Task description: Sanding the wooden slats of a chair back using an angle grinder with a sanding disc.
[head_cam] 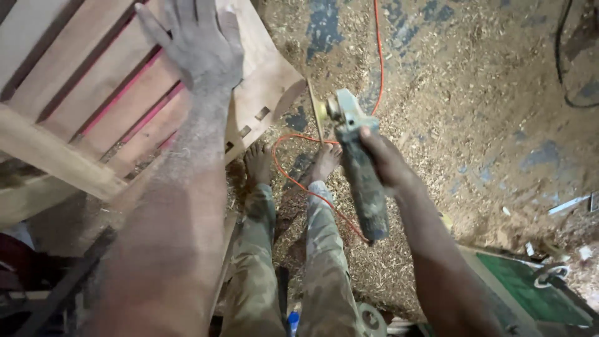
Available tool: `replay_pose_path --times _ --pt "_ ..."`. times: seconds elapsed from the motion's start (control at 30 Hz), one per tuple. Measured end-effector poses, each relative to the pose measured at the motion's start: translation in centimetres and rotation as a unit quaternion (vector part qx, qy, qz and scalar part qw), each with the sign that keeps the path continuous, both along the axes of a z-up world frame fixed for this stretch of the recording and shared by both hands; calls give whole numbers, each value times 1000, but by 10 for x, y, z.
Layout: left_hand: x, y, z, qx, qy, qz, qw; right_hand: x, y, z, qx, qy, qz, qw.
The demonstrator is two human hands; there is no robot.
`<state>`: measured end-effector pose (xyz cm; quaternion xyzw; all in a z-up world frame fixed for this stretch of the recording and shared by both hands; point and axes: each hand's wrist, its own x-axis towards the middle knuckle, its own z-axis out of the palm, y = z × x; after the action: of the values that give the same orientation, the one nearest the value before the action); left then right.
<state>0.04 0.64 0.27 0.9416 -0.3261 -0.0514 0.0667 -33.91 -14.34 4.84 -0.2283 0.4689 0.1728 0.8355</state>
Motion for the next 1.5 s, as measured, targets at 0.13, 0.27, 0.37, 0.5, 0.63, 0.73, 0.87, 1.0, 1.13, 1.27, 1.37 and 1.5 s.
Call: replay_pose_path --times 0.13,0.27,0.37,0.5,0.63,0.73,0.87,1.0,1.13,1.27,1.37,1.5 --pt "-3 1 1 -41 -10 -14 999 -20 -19 17 16 -112 16 993" --pt "-2 0 2 -31 9 -17 999 -6 -39 0 16 -5 13 1000" --pt "1 -4 2 -13 15 -11 1000 22 -54 -14 -62 93 147 983" --pt "-1 0 -1 35 39 12 999 24 -57 -8 -23 -23 175 984" --pt "1 -6 4 40 47 19 998 -2 -40 -10 91 -203 32 974" --pt "0 -7 11 44 66 23 997 -10 -5 0 134 29 -145 980" --pt "0 -5 5 53 61 13 997 6 42 -15 59 127 -148 979" --pt "2 -4 7 87 57 8 994 12 79 -7 8 4 -131 991" --pt "3 -6 9 103 58 0 993 12 104 36 -66 -10 -150 986" --pt "4 -6 10 112 64 -6 992 -19 134 52 -61 -11 -200 978" --pt "-3 3 8 123 73 -10 990 -56 158 46 16 -12 -279 960" --pt "-33 16 26 84 113 -233 962 -103 171 34 3 124 -304 945"
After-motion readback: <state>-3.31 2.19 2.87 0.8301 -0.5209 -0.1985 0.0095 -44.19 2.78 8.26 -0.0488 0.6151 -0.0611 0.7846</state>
